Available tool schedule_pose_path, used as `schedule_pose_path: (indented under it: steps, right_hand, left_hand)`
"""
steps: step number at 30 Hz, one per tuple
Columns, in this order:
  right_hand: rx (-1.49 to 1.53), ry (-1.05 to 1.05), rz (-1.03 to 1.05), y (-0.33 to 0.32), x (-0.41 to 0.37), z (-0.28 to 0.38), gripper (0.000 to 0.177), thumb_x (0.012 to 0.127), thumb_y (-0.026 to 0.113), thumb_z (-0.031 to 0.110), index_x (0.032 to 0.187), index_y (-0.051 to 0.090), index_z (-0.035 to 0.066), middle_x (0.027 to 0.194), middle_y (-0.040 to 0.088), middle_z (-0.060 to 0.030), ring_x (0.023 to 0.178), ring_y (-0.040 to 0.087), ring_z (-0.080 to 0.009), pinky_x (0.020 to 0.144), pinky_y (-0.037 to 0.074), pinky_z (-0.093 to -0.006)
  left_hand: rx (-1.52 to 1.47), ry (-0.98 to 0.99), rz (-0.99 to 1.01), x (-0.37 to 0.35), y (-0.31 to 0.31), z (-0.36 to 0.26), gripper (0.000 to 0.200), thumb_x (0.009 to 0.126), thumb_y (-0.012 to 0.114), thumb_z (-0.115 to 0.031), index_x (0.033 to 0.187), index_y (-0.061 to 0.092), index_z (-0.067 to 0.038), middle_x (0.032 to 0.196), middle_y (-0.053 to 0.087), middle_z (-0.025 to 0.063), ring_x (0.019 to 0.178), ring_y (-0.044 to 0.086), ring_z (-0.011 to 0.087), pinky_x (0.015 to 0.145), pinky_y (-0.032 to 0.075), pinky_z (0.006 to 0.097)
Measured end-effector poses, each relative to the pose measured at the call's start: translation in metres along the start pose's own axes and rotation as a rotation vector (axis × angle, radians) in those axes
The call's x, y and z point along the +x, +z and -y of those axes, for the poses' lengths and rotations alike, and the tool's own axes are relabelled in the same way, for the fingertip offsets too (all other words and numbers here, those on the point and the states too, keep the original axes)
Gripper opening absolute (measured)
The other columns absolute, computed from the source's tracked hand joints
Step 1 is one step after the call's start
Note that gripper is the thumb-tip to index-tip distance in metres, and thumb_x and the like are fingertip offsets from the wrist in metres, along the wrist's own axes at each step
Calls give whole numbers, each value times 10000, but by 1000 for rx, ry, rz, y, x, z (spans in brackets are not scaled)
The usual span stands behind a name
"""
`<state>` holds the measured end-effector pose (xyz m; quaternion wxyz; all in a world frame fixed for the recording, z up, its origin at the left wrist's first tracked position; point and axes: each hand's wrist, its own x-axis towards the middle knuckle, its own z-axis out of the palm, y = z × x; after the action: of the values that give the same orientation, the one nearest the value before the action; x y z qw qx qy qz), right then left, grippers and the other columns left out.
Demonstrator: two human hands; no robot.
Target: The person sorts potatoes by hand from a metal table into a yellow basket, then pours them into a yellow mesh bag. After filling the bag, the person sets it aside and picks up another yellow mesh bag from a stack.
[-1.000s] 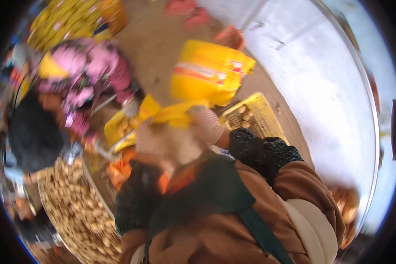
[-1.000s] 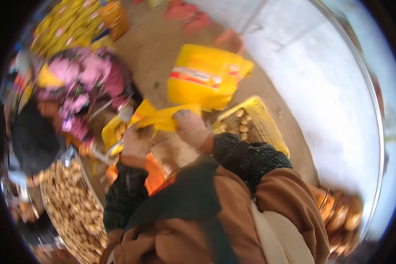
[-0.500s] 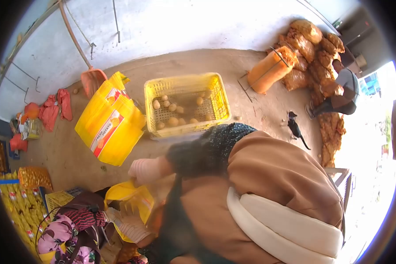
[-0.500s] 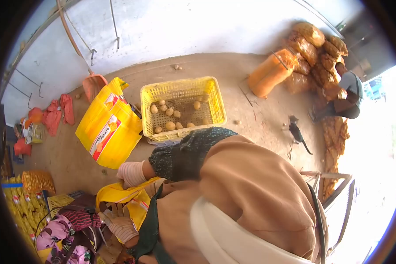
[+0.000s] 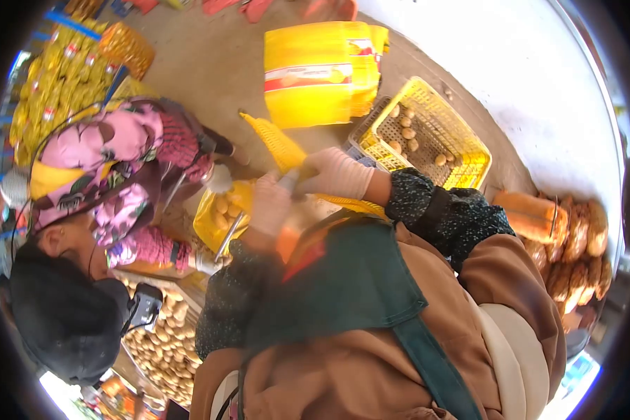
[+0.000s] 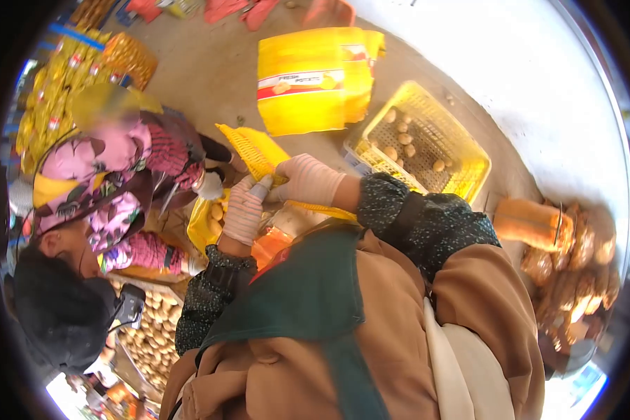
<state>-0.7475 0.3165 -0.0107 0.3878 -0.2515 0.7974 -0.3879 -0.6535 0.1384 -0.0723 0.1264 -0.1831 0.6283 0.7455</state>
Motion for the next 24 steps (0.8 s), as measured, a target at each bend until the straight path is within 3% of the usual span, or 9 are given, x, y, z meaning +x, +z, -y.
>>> schedule_pose_path:
  steps: [2,6,10,12,14,15,19,21,24]
  right_hand:
    - [162,-12,12,6,2,-9,468,874,729,427,1031,719,-13,892,708,-221,853,693,-337,799,540,-403]
    - [-628,-675,-349,-4,14,-53,214,920,664,239,947,726,36,953,729,-171,920,715,-259,811,571,-356]
    - [-1133,107,-307,-54,31,-57,223,953,588,77,1162,656,36,1043,709,-130,908,691,-272,774,557,-369]
    - [-787,365,-346,-73,37,-65,243,960,610,137,1167,656,17,992,707,-91,857,679,-250,737,549,-348]
    - [560,376,-695,-70,50,-57,287,967,631,197,1172,656,-2,940,706,-52,806,668,-227,700,541,-327]
    - [734,349,-717,-68,53,-53,314,970,642,227,1175,656,-12,914,705,-33,780,662,-216,681,537,-316]
    - [182,242,-323,-51,19,21,334,885,702,264,1070,701,-14,800,673,-101,764,669,-251,678,548,-397]
    - [-139,-186,-155,-36,-2,42,335,856,704,248,1074,709,-7,770,681,-141,763,684,-292,698,551,-408]
    - [-397,-414,-68,-15,-19,55,326,825,688,218,1081,721,20,776,698,-188,762,695,-350,740,556,-412]
  left_hand:
    - [136,75,-79,-6,-11,17,265,1004,605,-223,1147,672,-10,1004,726,83,791,710,140,637,594,262]
    - [96,54,-159,-41,-10,-3,244,1016,599,-275,1087,686,-58,903,725,46,712,682,117,544,530,251]
    - [644,321,-113,-41,-52,89,250,996,616,-246,1081,698,-25,855,705,65,709,674,148,590,538,278]
    - [512,109,-116,-51,-44,95,254,983,624,-221,1082,699,1,845,701,74,720,672,157,620,535,288]
    - [488,38,-154,-59,-41,105,262,973,628,-203,1086,698,23,835,700,85,713,670,168,645,531,296]
    - [505,34,-181,-64,-41,110,267,969,629,-196,1089,697,33,830,700,91,704,669,173,656,529,300]
    - [638,85,-301,-82,-57,116,283,962,629,-194,1110,694,39,855,703,117,692,658,187,679,537,316]
    - [691,181,-283,-98,-72,112,282,962,629,-195,1125,694,25,865,697,116,705,655,191,685,538,329]
    - [646,273,-268,-99,-96,143,284,965,631,-205,1153,696,-2,904,696,106,762,658,193,700,536,345]
